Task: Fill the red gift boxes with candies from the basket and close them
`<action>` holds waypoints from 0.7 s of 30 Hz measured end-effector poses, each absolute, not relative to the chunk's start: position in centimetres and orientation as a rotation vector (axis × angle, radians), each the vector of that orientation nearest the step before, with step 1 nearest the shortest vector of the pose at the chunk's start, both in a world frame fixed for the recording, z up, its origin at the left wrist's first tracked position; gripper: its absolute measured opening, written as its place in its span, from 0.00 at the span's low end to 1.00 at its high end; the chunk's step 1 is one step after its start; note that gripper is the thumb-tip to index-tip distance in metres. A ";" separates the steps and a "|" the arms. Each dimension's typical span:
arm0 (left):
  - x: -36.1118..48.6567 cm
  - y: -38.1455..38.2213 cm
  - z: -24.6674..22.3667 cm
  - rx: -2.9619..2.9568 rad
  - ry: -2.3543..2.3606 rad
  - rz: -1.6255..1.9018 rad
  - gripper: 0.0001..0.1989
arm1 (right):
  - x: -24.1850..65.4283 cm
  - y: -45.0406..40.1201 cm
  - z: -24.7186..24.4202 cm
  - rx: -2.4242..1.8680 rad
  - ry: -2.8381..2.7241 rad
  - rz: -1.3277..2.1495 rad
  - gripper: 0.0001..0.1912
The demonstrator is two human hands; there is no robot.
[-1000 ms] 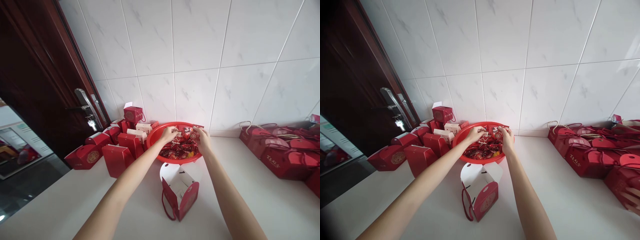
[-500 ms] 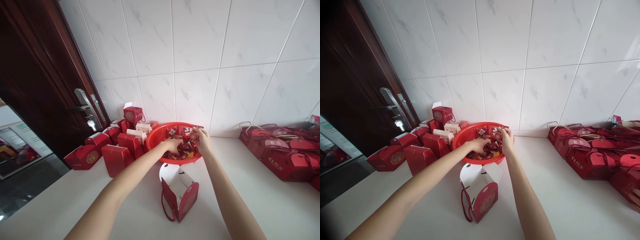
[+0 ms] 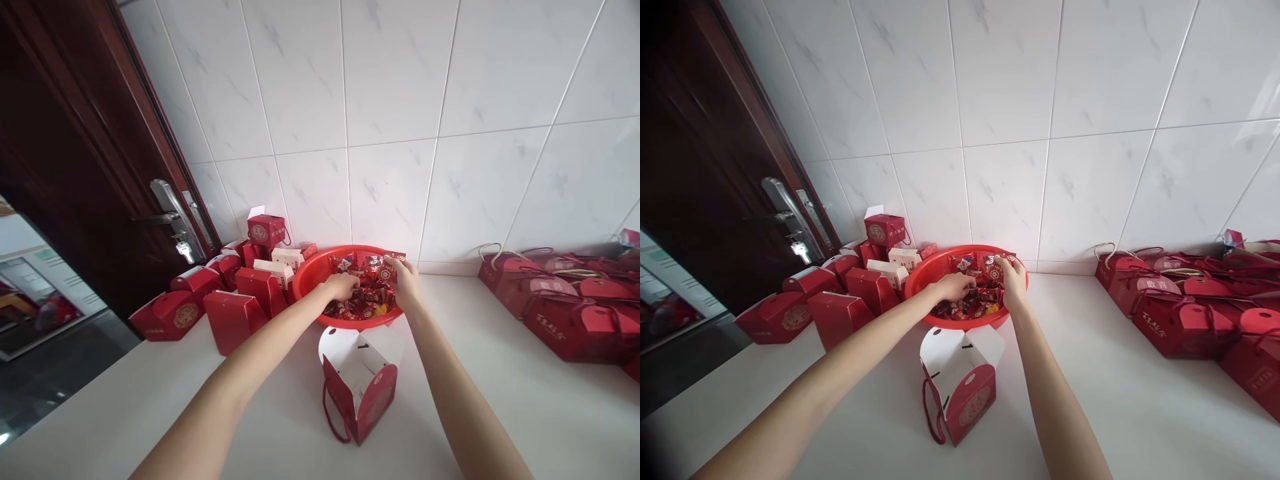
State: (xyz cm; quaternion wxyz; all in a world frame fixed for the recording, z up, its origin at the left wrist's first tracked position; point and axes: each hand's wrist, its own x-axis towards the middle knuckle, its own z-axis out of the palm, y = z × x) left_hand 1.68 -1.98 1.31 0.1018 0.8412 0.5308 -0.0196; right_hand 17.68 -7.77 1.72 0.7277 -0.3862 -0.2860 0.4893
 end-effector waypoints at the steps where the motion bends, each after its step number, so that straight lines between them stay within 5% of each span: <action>1: 1.6 -1.9 1.3 2.481 1.584 -0.020 0.16 | 17.7 -7.8 1.7 -0.848 -0.631 1.078 0.11; 21: 1.4 -1.0 1.7 2.133 1.490 0.903 0.17 | 17.8 -8.0 1.7 -0.836 -0.696 1.096 0.10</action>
